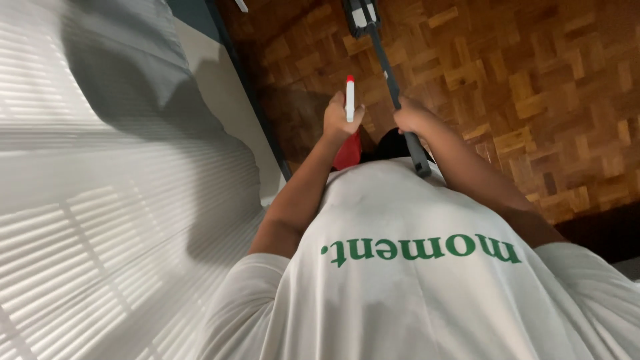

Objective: Mopping a wooden floor in a bedroom using a spray bottle and a mop.

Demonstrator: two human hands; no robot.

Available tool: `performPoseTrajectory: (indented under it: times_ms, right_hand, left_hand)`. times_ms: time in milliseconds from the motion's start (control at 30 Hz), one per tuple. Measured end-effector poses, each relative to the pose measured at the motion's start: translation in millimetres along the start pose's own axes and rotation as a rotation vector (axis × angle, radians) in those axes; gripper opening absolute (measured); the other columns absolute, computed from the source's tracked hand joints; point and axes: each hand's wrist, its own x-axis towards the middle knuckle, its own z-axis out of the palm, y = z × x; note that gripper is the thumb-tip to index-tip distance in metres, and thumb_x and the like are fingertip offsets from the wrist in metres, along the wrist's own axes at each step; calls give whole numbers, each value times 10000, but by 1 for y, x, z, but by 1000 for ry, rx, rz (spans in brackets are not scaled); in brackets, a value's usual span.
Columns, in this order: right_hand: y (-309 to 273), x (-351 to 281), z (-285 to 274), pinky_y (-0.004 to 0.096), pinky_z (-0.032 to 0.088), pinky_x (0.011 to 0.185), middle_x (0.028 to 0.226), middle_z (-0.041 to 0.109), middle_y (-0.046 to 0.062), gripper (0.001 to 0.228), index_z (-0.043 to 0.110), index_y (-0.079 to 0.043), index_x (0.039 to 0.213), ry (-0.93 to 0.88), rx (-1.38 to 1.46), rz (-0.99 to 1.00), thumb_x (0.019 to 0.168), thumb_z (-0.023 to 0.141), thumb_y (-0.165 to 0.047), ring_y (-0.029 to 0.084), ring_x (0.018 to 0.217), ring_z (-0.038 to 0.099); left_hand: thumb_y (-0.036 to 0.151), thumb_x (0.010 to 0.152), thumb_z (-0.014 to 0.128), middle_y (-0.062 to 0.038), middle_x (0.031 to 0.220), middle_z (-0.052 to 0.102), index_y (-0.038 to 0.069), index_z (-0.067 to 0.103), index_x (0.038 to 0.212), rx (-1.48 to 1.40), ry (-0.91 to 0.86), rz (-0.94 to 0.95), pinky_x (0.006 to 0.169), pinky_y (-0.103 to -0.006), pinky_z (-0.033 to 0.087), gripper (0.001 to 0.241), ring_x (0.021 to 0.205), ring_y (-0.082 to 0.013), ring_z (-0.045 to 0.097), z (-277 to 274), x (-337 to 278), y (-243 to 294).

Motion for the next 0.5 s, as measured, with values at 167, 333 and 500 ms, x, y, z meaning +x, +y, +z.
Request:
performPoseTrajectory:
  times_ms: [167, 333, 500]
  right_hand:
    - [-28, 83, -48, 487, 611, 710, 871, 740, 165, 491, 552, -24, 1417, 52, -153, -29, 1010, 488, -292, 339, 742, 750]
    - [-76, 125, -122, 424, 532, 528, 789, 674, 146, 233, 622, -11, 1081, 48, 2, -127, 981, 468, -154, 274, 561, 651]
    - [-105, 189, -193, 364, 545, 559, 878, 658, 113, 293, 562, -23, 1245, 5, 118, -40, 986, 468, -124, 228, 610, 620]
  left_hand:
    - [325, 890, 718, -273, 1286, 597, -9, 514, 1385, -23, 3, 41, 1099, -493, 483, 631, 1283, -439, 571, -36, -17, 53]
    - [242, 820, 734, -124, 794, 659, 55, 583, 936, 46, 191, 301, 656, -388, 530, 267, 666, -303, 622, -26, 7, 57]
    - [80, 773, 688, -87, 727, 593, 54, 543, 876, -52, 282, 341, 605, -359, 504, 180, 611, -241, 551, -19, 19, 104]
